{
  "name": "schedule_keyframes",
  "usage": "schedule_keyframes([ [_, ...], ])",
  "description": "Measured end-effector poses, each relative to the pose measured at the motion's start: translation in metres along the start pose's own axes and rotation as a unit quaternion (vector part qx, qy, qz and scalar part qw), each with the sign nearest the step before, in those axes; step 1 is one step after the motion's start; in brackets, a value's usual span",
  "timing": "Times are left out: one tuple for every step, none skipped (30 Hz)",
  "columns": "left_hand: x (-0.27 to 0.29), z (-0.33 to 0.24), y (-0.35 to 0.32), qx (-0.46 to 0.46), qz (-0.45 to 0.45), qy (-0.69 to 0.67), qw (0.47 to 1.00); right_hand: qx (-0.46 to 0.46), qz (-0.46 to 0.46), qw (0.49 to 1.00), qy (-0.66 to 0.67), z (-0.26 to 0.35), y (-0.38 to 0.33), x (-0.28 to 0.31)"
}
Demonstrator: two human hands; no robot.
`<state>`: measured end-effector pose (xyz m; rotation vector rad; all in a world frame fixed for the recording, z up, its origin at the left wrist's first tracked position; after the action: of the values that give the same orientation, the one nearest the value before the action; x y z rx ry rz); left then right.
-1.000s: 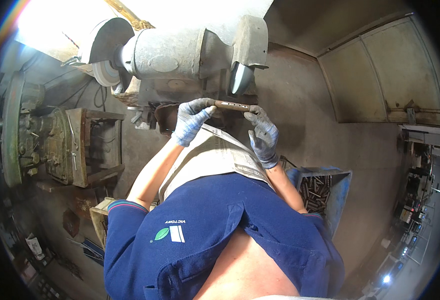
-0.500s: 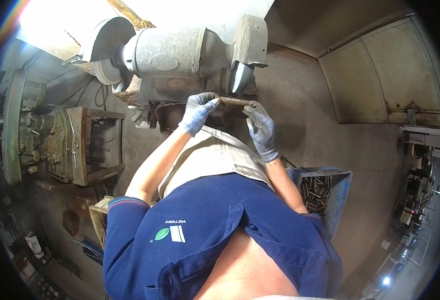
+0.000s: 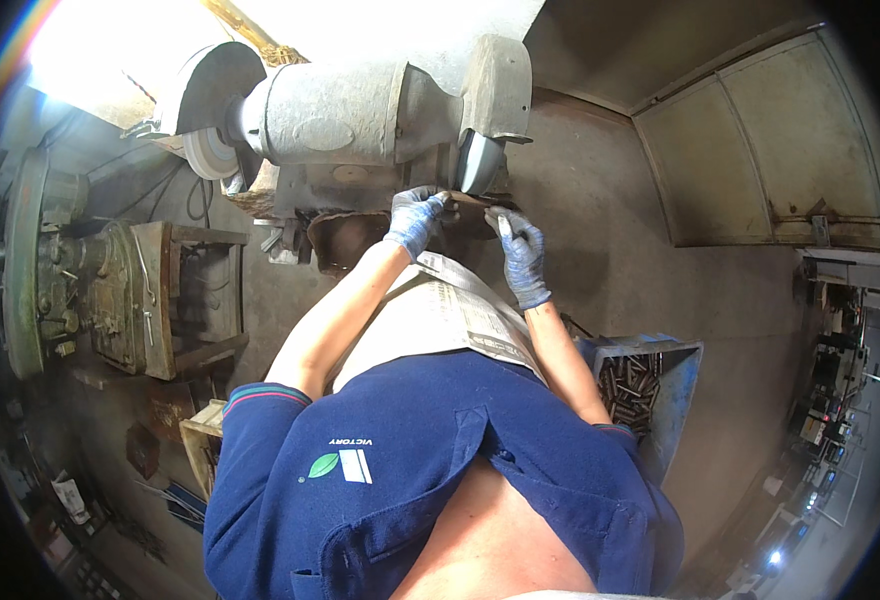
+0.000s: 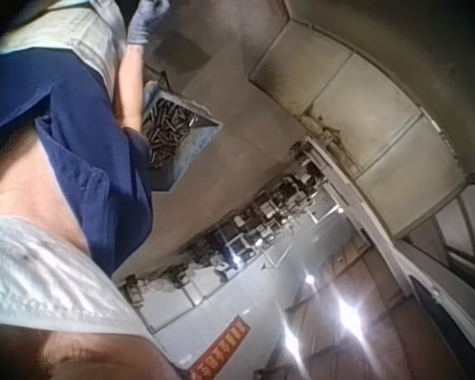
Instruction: The person picks up metal tubes from a bin and grinds the edges of each tube against a bench grinder. They repeatedly pick a tube from one bin, hold it against the rotating grinding wheel, rotate the tube to reach all edges, and then place it into a different bin.
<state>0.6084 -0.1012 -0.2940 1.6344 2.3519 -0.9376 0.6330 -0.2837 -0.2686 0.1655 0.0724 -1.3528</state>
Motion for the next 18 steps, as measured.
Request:
schedule_keyframes([
  [0.004, -0.001, 0.0, 0.003, -0.009, 0.006, 1.0, -0.004, 0.001, 1.0, 0.0, -0.002, 0.0, -0.003],
  [0.007, -0.002, 0.0, 0.006, -0.019, 0.013, 1.0, -0.008, 0.002, 1.0, 0.0, -0.004, 0.001, -0.006],
  [0.01, -0.005, -0.001, 0.009, -0.029, 0.019, 0.999, -0.012, 0.003, 1.0, 0.0, -0.007, 0.001, -0.009],
  [0.012, -0.01, -0.002, -0.005, -0.024, 0.03, 0.999, -0.014, 0.006, 1.0, 0.009, -0.011, 0.002, -0.012],
  [0.014, -0.012, -0.003, -0.001, -0.028, 0.032, 0.999, -0.016, 0.009, 1.0, 0.006, -0.014, 0.002, -0.015],
  [0.017, -0.013, -0.003, 0.001, -0.033, 0.033, 0.999, -0.017, 0.014, 1.0, 0.004, -0.014, 0.003, -0.019],
  [0.021, -0.014, -0.003, 0.005, -0.037, 0.034, 0.999, -0.018, 0.018, 1.0, 0.001, -0.013, 0.004, -0.022],
  [0.027, -0.009, 0.001, 0.004, -0.029, 0.019, 0.999, -0.037, 0.023, 0.998, 0.034, -0.015, 0.002, -0.025],
  [0.031, -0.009, 0.003, -0.01, -0.028, 0.023, 0.999, -0.05, 0.031, 0.997, 0.044, -0.016, 0.002, -0.028],
  [0.034, -0.009, 0.005, -0.024, -0.026, 0.028, 0.999, -0.063, 0.039, 0.996, 0.053, -0.017, 0.001, -0.031],
  [0.037, -0.01, 0.007, -0.038, -0.024, 0.033, 0.998, -0.076, 0.047, 0.994, 0.063, -0.018, 0.001, -0.034],
  [0.039, -0.013, 0.006, -0.047, -0.028, 0.056, 0.997, -0.07, 0.057, 0.994, 0.063, -0.018, 0.001, -0.036],
  [0.04, -0.015, 0.005, -0.05, -0.019, 0.05, 0.997, -0.064, 0.066, 0.994, 0.064, -0.018, 0.001, -0.037],
  [0.04, -0.017, 0.004, -0.054, -0.011, 0.043, 0.998, -0.057, 0.074, 0.994, 0.064, -0.017, 0.001, -0.038],
  [0.041, -0.022, 0.0, -0.057, -0.003, 0.037, 0.998, -0.024, 0.085, 0.996, 0.033, -0.011, 0.0, -0.041],
  [0.041, -0.028, -0.004, -0.068, 0.003, 0.052, 0.996, 0.009, 0.096, 0.995, 0.003, -0.004, -0.002, -0.042],
  [0.042, -0.031, -0.009, -0.064, 0.016, 0.061, 0.996, 0.042, 0.106, 0.993, -0.028, 0.003, -0.005, -0.043],
  [0.043, -0.036, -0.017, -0.062, 0.028, 0.072, 0.995, 0.081, 0.119, 0.986, -0.088, 0.011, -0.011, -0.044],
])
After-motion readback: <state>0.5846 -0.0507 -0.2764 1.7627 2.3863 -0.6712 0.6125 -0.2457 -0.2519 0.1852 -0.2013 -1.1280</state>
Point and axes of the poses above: each hand's wrist, its own y-axis towards the middle knuckle, its own x-axis out of the back of the hand, z = x × y, the point moved 7 cm from there along y, towards the middle knuckle, and after that the axes turned 1 degree about y, right-handed, at the moved point
